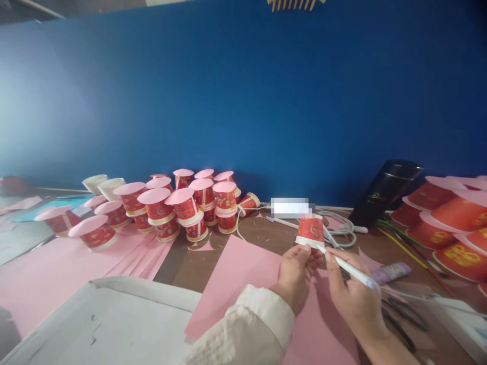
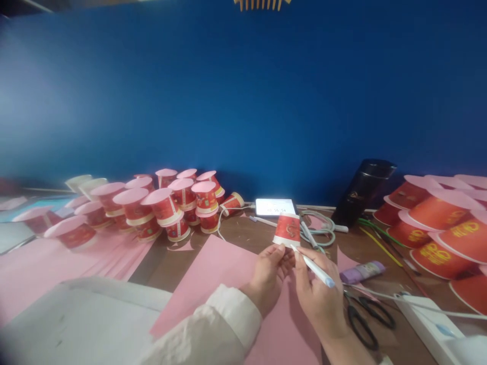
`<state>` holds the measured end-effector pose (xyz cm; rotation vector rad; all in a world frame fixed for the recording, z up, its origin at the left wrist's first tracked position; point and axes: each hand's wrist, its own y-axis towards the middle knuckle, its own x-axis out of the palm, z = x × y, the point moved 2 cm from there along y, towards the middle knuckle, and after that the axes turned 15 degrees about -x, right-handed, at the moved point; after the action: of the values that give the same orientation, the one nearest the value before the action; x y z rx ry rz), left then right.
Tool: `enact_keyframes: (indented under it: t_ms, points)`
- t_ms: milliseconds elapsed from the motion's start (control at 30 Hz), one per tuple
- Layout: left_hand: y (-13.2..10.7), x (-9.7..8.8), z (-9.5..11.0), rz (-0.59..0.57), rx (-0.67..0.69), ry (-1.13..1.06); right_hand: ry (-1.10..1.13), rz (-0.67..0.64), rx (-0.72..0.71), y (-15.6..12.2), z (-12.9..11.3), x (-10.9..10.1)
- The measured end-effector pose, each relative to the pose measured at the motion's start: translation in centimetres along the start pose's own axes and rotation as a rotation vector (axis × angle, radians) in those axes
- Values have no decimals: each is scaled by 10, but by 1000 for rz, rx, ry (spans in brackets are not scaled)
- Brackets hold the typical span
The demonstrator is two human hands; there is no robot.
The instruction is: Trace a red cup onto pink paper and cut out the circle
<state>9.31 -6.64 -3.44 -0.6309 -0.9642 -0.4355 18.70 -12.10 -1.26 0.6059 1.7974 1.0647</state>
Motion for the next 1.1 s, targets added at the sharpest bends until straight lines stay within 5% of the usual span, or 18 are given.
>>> enact_keyframes:
  t_ms: [1100]
  points:
    - [1, 1, -3, 39, 23, 71, -117, 41, -42, 9, -1, -6]
